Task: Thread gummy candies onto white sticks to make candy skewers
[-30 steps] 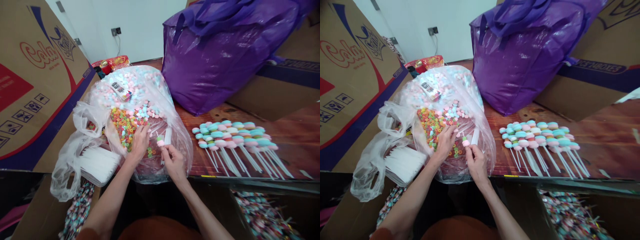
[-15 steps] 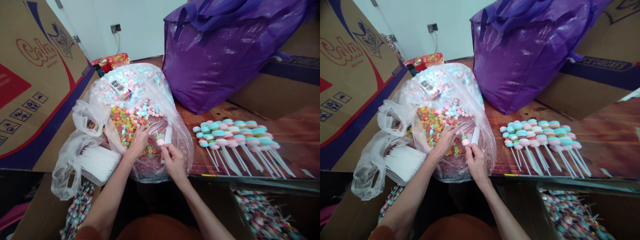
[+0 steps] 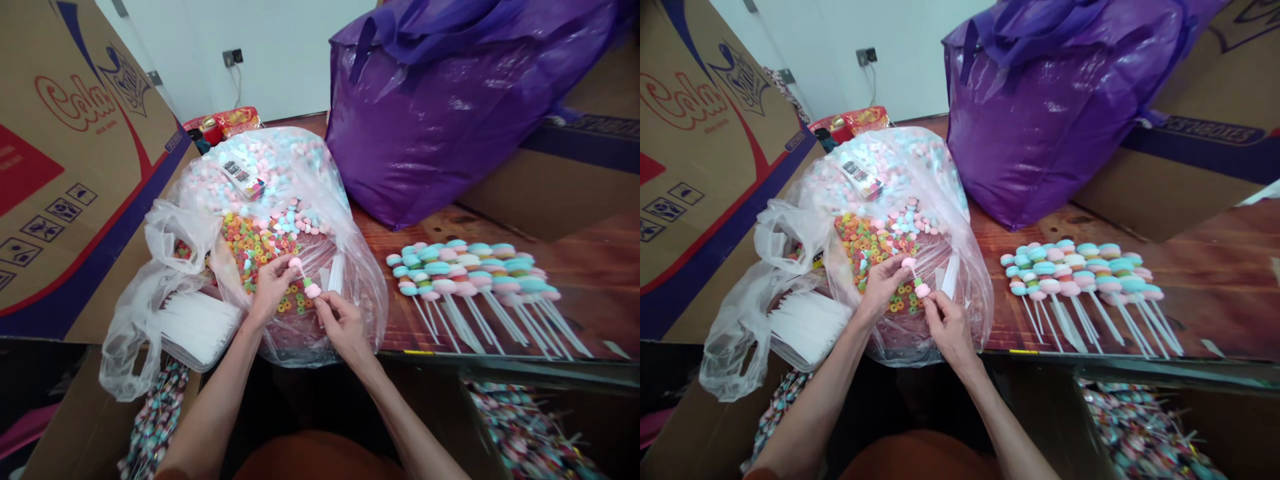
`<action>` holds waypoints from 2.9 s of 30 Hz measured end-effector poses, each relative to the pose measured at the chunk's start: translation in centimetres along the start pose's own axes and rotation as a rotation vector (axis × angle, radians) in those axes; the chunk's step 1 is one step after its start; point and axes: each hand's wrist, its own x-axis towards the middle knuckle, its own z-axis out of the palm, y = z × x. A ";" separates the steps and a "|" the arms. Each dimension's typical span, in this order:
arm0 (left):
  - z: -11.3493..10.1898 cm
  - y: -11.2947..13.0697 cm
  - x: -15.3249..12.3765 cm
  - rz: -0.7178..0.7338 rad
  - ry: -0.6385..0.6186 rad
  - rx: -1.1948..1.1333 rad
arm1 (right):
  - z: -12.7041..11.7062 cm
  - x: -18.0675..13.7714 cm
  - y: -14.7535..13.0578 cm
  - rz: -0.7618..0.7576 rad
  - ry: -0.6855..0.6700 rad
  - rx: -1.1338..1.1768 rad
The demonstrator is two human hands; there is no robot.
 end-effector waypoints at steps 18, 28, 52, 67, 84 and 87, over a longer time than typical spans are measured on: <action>-1.9 0.9 -0.4 0.333 -0.193 0.537 | -0.4 0.0 -0.1 -0.021 -0.061 -0.126; 0.3 0.6 -3.8 0.420 -0.100 0.704 | 0.1 -0.2 -0.6 -0.165 0.037 -0.417; 0.1 1.4 -0.6 0.317 0.014 1.300 | 0.5 -0.6 -0.5 -0.036 0.143 -0.310; 0.4 1.7 -1.1 0.397 -0.142 1.316 | 0.6 -0.6 -0.5 -0.045 0.156 -0.273; -1.0 0.7 -0.2 0.358 -0.109 0.898 | 0.5 -0.6 0.4 0.003 0.132 -0.108; -0.6 1.2 -0.5 0.397 -0.150 1.098 | 0.4 -0.6 0.4 -0.005 0.132 -0.108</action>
